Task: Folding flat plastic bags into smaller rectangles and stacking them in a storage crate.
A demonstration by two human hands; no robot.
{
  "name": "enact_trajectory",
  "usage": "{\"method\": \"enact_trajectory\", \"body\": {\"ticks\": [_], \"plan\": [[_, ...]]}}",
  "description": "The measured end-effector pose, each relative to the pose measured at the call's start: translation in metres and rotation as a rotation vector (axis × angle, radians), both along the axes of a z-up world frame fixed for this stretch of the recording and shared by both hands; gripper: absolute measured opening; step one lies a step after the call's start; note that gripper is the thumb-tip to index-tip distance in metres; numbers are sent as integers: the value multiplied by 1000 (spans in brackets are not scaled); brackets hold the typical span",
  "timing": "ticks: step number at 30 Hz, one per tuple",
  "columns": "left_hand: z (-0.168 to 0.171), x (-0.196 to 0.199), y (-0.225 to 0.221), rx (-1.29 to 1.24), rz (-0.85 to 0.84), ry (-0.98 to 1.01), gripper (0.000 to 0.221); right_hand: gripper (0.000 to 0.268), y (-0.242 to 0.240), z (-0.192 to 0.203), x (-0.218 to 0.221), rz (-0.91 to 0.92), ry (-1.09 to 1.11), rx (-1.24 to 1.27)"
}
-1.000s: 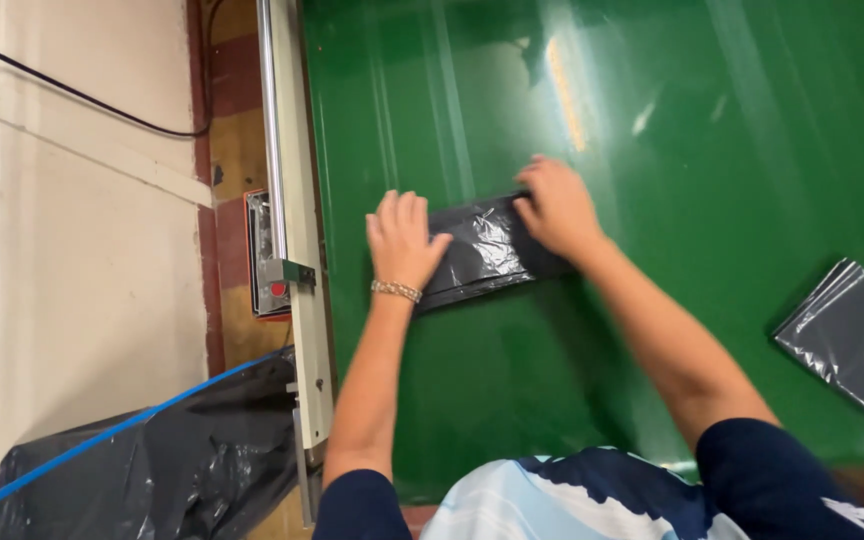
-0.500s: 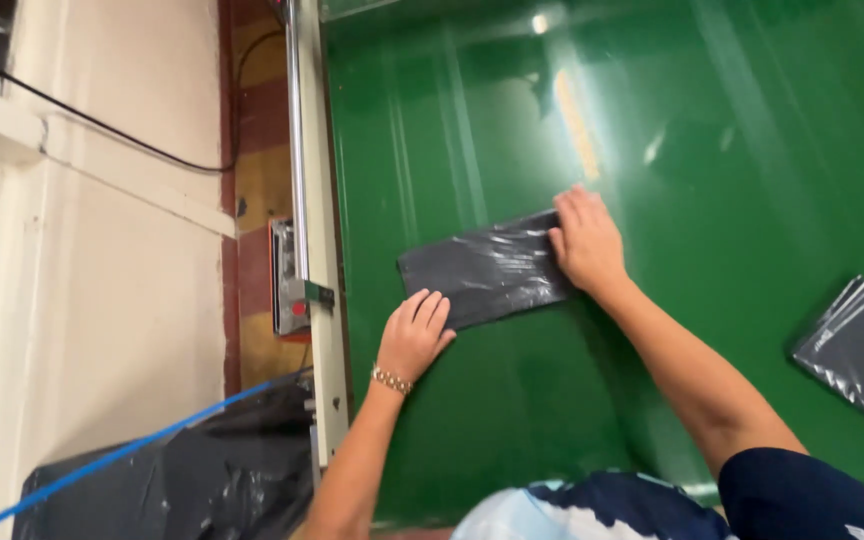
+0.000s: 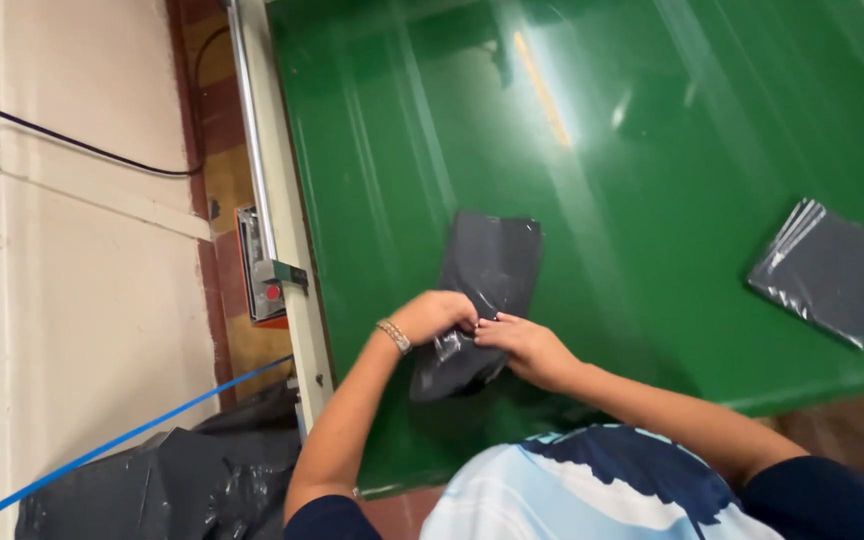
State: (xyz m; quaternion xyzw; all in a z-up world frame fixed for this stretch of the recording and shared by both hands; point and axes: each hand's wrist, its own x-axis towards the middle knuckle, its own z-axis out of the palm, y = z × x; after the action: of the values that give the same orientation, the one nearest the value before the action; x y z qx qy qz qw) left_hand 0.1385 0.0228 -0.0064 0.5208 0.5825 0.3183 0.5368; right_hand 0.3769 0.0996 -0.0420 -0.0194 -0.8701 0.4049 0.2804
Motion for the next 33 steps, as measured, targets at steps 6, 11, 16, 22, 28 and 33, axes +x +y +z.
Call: {"method": "enact_trajectory", "body": {"ticks": [6, 11, 16, 22, 28, 33], "plan": [[-62, -49, 2, -298, 337, -330, 91, 14, 39, -26, -9, -336, -210, -650], [-50, -24, 22, 52, 510, 719, 36, 21, 67, -61, -40, -524, -362, -1076], [-42, -4, 42, 94, 595, 1088, 45, 32, 77, -58, -56, -597, -415, -1295], [-43, 9, 48, 398, 585, 1318, 35, 29, 64, -47, -55, -657, -326, -1234], [27, 106, 45, 745, 546, 1108, 25, 42, 65, 25, 54, -605, -153, -870], [67, 224, 106, 931, 456, 833, 32, 84, 116, 64, 189, -657, 117, -737]]}}
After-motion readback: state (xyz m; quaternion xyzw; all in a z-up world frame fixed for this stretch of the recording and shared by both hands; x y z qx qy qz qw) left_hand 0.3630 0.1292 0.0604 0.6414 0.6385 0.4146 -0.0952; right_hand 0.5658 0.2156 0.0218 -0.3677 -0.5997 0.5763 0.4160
